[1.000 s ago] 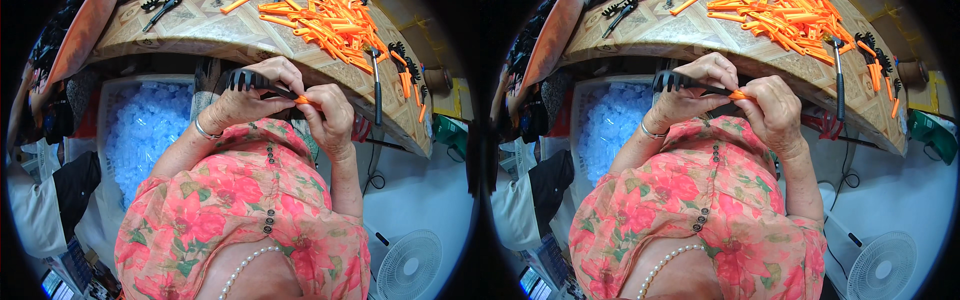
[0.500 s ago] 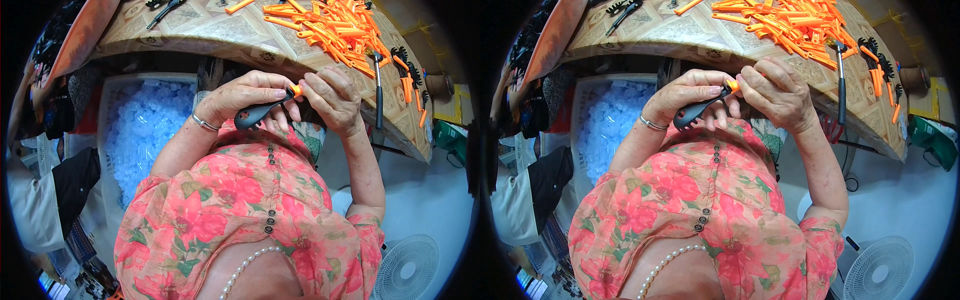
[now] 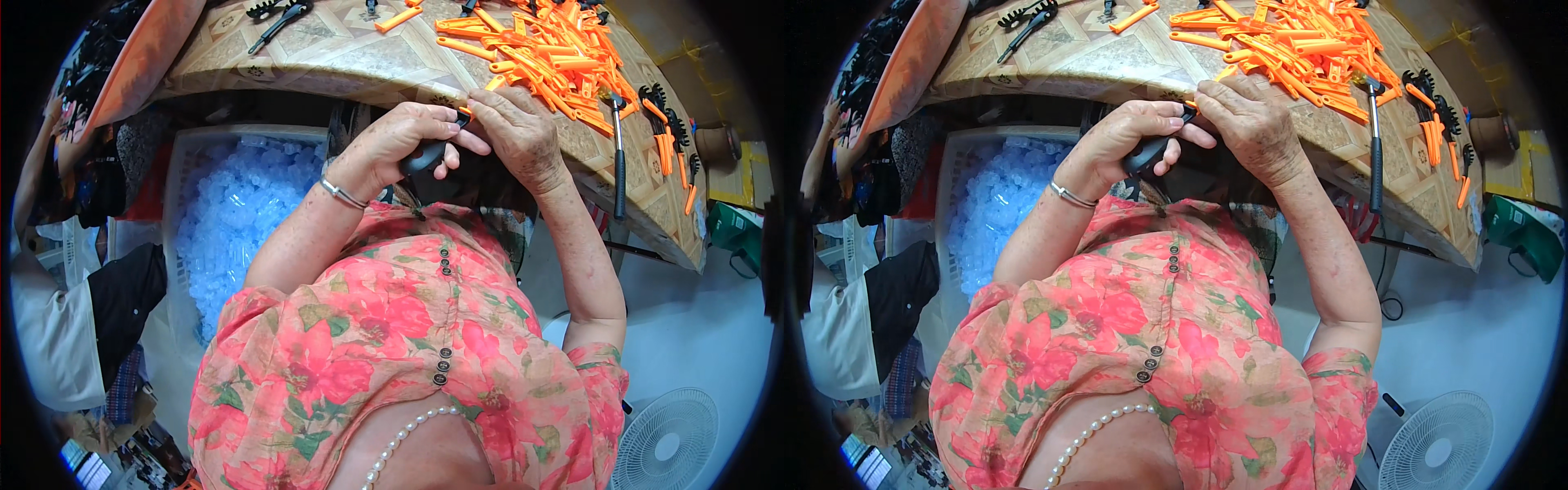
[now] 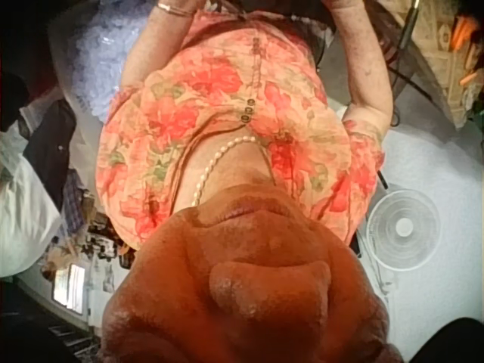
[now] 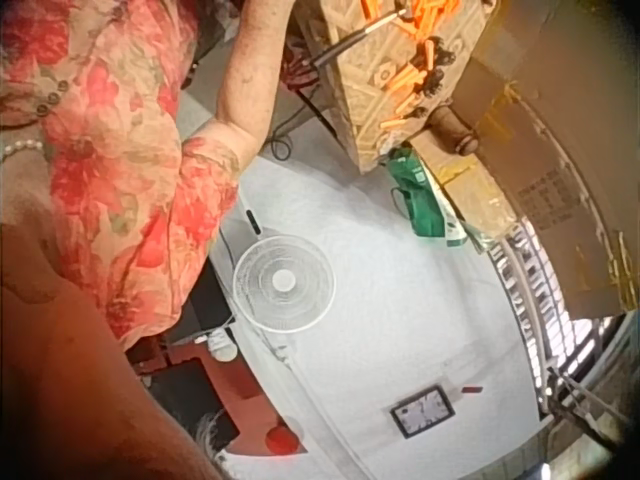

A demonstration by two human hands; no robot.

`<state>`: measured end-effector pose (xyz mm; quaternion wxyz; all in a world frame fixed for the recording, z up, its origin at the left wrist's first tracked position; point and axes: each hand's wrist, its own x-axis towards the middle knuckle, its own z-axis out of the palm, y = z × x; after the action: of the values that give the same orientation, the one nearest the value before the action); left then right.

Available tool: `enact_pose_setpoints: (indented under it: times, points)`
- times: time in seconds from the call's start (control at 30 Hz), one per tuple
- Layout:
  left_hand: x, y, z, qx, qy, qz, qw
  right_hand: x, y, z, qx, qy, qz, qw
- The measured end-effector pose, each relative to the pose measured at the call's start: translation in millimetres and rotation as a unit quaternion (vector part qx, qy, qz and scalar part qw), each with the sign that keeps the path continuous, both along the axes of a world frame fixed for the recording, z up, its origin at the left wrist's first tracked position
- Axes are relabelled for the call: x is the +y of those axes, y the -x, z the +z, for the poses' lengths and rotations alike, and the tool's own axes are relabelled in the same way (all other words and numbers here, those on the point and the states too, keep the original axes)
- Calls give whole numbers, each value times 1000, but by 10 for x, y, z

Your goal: The person assembles small orange plastic handles into black plastic gear-like components. They pick up an orange piece, insert it into the black part, and use a hammer to tap it securely into place. The process is repeated for multiple units, with the person occasionally sorting through piles of parts on the table.

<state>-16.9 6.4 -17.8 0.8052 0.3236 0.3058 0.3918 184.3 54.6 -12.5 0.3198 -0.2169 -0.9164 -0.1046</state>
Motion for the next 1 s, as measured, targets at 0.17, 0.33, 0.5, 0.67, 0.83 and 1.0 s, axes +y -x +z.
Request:
enact_pose_setpoints:
  times: [0.17, 0.33, 0.5, 0.67, 0.83, 1.0]
  points:
    - [85, -80, 93, 48, 6, 11, 999, 54, 11, -53, 55, 59, 0, 997]
    - [39, -149, 95, 64, 13, 27, 997, -14, 19, 7, 55, 80, -20, 995]
    - [82, -161, 117, 84, 22, 23, 996, -118, -59, 79, 39, 87, -69, 993]
    - [70, -135, 204, 129, 30, 16, 991, -291, -535, 286, 74, 46, -260, 962]
    - [59, -183, 238, 142, 28, 31, 989, -396, -945, 257, 84, 40, -351, 932]
    - [49, -218, 261, 150, 22, 40, 988, -466, -862, 341, 93, 30, -356, 929]
